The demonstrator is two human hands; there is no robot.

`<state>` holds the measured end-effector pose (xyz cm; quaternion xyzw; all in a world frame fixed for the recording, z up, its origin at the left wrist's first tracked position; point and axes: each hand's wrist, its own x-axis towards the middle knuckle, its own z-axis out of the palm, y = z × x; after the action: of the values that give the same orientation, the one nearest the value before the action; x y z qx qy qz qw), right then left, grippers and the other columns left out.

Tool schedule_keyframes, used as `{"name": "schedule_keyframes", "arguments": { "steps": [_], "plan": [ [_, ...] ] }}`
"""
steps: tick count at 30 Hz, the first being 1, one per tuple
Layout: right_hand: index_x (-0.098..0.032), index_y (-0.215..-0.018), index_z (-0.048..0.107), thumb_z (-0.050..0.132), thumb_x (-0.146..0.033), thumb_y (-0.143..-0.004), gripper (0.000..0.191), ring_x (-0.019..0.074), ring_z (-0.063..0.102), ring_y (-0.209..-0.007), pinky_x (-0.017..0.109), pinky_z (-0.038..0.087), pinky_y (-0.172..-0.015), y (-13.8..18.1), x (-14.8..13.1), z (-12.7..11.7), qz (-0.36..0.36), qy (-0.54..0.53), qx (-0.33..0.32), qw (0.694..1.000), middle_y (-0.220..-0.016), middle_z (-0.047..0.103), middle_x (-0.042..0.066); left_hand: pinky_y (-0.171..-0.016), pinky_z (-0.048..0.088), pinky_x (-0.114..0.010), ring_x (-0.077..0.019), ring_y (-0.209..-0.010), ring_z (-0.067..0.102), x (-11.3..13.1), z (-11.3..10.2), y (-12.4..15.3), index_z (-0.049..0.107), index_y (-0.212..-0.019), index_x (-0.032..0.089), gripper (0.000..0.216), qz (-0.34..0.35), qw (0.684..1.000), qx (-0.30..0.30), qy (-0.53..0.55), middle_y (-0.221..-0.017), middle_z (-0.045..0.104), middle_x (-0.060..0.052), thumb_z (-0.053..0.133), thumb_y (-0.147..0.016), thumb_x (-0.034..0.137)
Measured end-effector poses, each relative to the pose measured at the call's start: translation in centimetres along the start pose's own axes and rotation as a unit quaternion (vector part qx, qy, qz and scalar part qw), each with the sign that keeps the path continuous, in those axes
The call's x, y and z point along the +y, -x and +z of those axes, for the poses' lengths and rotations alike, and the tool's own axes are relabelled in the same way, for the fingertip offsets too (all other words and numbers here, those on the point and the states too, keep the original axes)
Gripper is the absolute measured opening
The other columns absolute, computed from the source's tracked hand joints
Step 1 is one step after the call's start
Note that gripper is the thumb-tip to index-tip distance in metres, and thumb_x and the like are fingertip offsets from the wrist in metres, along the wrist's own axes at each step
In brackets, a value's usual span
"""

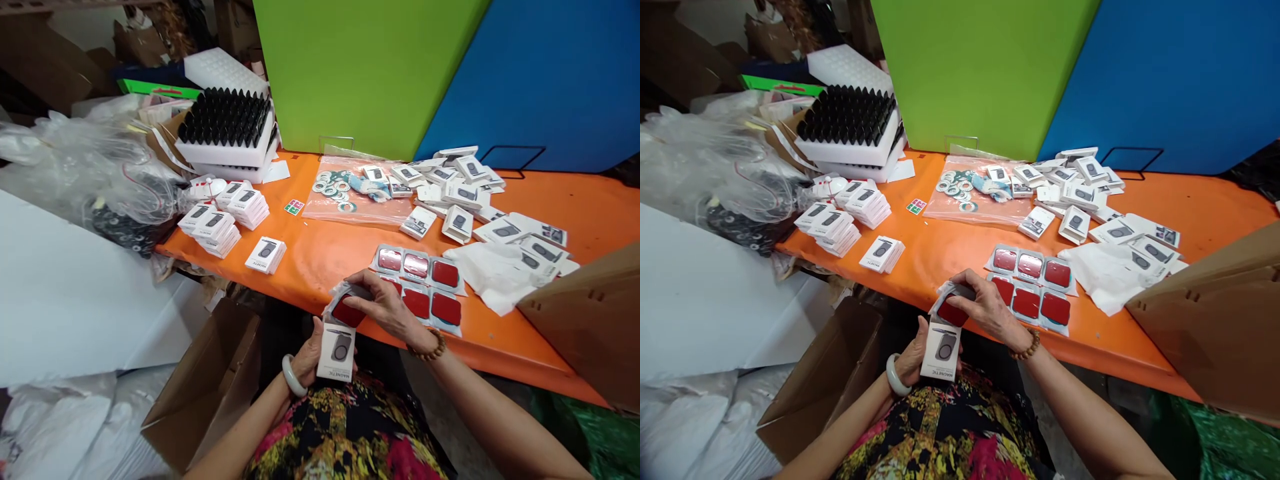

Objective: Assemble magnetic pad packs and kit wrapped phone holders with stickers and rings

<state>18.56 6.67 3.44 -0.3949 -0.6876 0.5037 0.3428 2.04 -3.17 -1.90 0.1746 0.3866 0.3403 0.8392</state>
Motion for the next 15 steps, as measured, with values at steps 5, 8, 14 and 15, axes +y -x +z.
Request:
{"name": "schedule_keyframes", "arguments": {
  "steps": [5,8,14,15],
  "plan": [
    [-0.021,-0.098,0.059,0.064,-0.034,-0.082,0.021,0.0176,0.061,-0.080,0.030,0.051,-0.071,1.2,0.6,0.5,0.022,0.016,-0.026,0.999,-0.090,0.067,0.003,-0.073,0.054,-0.038,-0.0294,-0.084,0.069,-0.8,0.3,0.0,0.062,-0.104,0.011,0.090,0.012,1.000,-0.017,-0.002,-0.087,0.070,-0.015,0.046,-0.059,0.088],
    [-0.021,-0.098,0.058,0.065,-0.033,-0.081,0.021,0.0169,0.062,-0.080,0.029,0.050,-0.070,1.6,1.4,0.7,0.041,-0.001,-0.042,0.998,-0.089,0.067,0.002,-0.074,0.055,-0.039,-0.0308,-0.087,0.068,-1.3,0.6,0.2,0.063,-0.105,0.011,0.088,0.006,0.999,-0.037,-0.012,-0.089,0.070,-0.015,0.048,-0.061,0.086],
    [-0.021,-0.098,0.059,0.063,-0.030,-0.083,0.018,0.0175,0.063,-0.082,0.030,0.050,-0.073,3.0,1.5,1.1,0.029,0.044,-0.068,0.996,-0.091,0.068,0.002,-0.073,0.055,-0.039,-0.0313,-0.088,0.068,-1.6,0.7,0.4,0.064,-0.105,0.012,0.084,-0.006,0.999,-0.047,-0.025,-0.090,0.070,-0.014,0.056,-0.059,0.082],
    [-0.021,-0.099,0.059,0.063,-0.030,-0.084,0.018,0.0176,0.063,-0.084,0.030,0.050,-0.075,3.4,1.2,1.3,0.016,0.061,-0.077,0.995,-0.093,0.067,0.003,-0.073,0.055,-0.039,-0.0311,-0.088,0.067,-1.6,0.7,0.4,0.064,-0.105,0.012,0.083,-0.001,0.999,-0.042,-0.027,-0.090,0.070,-0.014,0.056,-0.060,0.081]
  ]
}}
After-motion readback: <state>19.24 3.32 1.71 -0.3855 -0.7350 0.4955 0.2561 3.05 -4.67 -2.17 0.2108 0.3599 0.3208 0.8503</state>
